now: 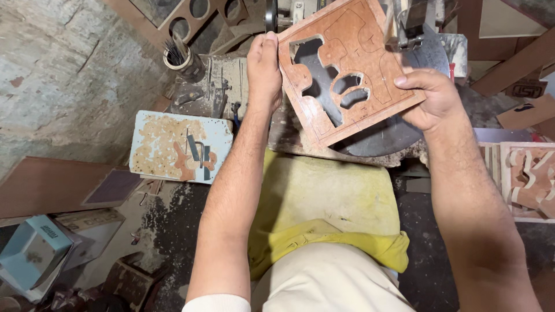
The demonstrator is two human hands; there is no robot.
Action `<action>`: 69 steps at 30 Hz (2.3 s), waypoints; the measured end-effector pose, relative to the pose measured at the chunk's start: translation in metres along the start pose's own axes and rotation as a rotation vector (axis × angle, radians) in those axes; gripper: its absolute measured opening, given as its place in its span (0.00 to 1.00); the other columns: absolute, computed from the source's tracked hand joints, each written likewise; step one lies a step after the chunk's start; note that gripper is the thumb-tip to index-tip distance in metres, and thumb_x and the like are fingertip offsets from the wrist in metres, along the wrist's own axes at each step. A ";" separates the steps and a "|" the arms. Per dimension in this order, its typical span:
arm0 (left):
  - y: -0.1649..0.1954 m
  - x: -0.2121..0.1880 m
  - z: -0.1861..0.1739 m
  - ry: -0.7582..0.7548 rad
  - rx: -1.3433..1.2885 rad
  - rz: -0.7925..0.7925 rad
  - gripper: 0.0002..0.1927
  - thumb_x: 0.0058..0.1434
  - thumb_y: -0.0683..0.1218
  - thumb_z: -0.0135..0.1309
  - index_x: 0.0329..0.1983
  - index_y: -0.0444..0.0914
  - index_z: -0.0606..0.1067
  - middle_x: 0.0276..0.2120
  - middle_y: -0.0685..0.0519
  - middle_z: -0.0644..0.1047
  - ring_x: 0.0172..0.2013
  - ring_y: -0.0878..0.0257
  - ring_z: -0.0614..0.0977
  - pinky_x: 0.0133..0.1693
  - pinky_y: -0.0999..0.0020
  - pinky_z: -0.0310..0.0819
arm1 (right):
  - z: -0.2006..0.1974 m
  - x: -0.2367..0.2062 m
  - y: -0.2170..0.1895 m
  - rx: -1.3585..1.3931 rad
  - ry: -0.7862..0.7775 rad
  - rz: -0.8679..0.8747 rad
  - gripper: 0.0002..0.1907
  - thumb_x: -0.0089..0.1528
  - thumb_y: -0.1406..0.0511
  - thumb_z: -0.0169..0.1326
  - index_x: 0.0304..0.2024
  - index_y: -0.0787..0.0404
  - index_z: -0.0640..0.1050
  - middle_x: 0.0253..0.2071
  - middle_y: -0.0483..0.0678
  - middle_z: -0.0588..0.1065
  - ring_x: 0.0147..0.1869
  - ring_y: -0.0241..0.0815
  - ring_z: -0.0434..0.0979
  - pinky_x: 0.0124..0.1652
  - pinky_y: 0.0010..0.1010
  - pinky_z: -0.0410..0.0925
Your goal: The person guides a wooden board with cutout patterns along a scroll saw blade, cutting out shaped pieces. They rotate and reposition the board repeatedly to follow the drawn lines, and use a small pointed tool to help clear or start cuts in the cutout openings.
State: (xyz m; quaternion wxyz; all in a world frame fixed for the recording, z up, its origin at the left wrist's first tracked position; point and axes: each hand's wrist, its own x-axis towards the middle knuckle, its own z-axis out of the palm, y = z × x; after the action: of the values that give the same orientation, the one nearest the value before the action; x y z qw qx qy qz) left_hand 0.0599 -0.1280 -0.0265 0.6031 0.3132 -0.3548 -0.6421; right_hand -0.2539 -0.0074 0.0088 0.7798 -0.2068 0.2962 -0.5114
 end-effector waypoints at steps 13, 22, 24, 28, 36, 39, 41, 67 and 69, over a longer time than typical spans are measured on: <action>-0.002 0.004 0.008 0.006 0.017 0.009 0.14 0.76 0.50 0.45 0.42 0.33 0.73 0.34 0.53 0.78 0.34 0.68 0.77 0.39 0.69 0.75 | -0.002 0.000 0.000 -0.050 0.048 -0.026 0.25 0.63 0.73 0.50 0.61 0.86 0.69 0.59 0.68 0.75 0.63 0.58 0.79 0.68 0.46 0.68; -0.004 0.008 0.009 -0.016 0.013 -0.040 0.14 0.77 0.50 0.45 0.40 0.34 0.71 0.33 0.54 0.76 0.34 0.68 0.76 0.38 0.68 0.75 | -0.019 -0.007 -0.002 -0.132 0.048 -0.180 0.13 0.68 0.76 0.51 0.52 0.85 0.74 0.52 0.66 0.77 0.57 0.56 0.82 0.64 0.44 0.72; -0.003 0.007 0.008 -0.006 0.088 0.004 0.14 0.76 0.50 0.44 0.41 0.34 0.72 0.33 0.54 0.77 0.33 0.69 0.77 0.37 0.70 0.75 | -0.017 -0.009 -0.001 -0.131 0.033 -0.156 0.16 0.67 0.75 0.51 0.53 0.86 0.74 0.51 0.67 0.77 0.57 0.56 0.82 0.63 0.43 0.72; 0.004 0.008 0.007 -0.051 0.130 0.093 0.14 0.77 0.49 0.44 0.42 0.34 0.73 0.33 0.55 0.76 0.34 0.70 0.75 0.38 0.71 0.73 | -0.008 -0.011 -0.002 -0.144 0.017 -0.100 0.20 0.67 0.74 0.49 0.58 0.85 0.71 0.56 0.68 0.76 0.60 0.57 0.80 0.65 0.45 0.71; 0.010 0.013 0.006 -0.054 0.123 0.097 0.13 0.77 0.48 0.45 0.40 0.35 0.72 0.31 0.58 0.73 0.32 0.71 0.71 0.35 0.71 0.69 | 0.012 -0.005 0.001 -0.028 0.017 -0.001 0.27 0.66 0.71 0.46 0.66 0.82 0.67 0.62 0.67 0.74 0.66 0.58 0.76 0.69 0.50 0.66; 0.008 0.014 0.008 -0.044 0.121 0.040 0.13 0.77 0.48 0.45 0.39 0.36 0.72 0.31 0.58 0.74 0.32 0.71 0.72 0.36 0.71 0.71 | 0.019 -0.006 0.002 -0.013 -0.007 -0.037 0.30 0.66 0.70 0.46 0.69 0.80 0.65 0.65 0.65 0.72 0.70 0.58 0.74 0.72 0.50 0.64; 0.006 0.012 0.007 -0.029 0.106 -0.007 0.13 0.76 0.48 0.45 0.39 0.35 0.72 0.31 0.57 0.75 0.32 0.71 0.73 0.36 0.71 0.72 | 0.024 -0.008 0.004 -0.014 0.008 -0.044 0.32 0.64 0.70 0.46 0.70 0.79 0.64 0.66 0.65 0.72 0.70 0.58 0.74 0.72 0.51 0.63; 0.007 -0.060 0.031 0.004 0.420 -0.024 0.16 0.71 0.47 0.52 0.56 0.33 0.71 0.42 0.52 0.78 0.41 0.66 0.78 0.46 0.69 0.76 | 0.012 -0.005 0.041 -0.018 0.245 -0.184 0.18 0.62 0.74 0.49 0.54 0.76 0.75 0.54 0.61 0.78 0.57 0.54 0.81 0.62 0.48 0.71; 0.004 -0.053 0.030 0.001 0.430 -0.069 0.15 0.71 0.47 0.52 0.55 0.32 0.73 0.39 0.51 0.79 0.38 0.66 0.76 0.42 0.68 0.73 | 0.010 -0.003 0.046 -0.055 0.256 -0.215 0.15 0.63 0.74 0.50 0.52 0.76 0.75 0.52 0.60 0.78 0.55 0.52 0.82 0.61 0.46 0.73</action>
State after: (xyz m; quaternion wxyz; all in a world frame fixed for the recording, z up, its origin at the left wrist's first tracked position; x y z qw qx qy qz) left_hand 0.0410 -0.0725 -0.0077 0.5004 0.4469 -0.4725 -0.5715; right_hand -0.2173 0.0136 -0.0117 0.6706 -0.1919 0.3830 -0.6056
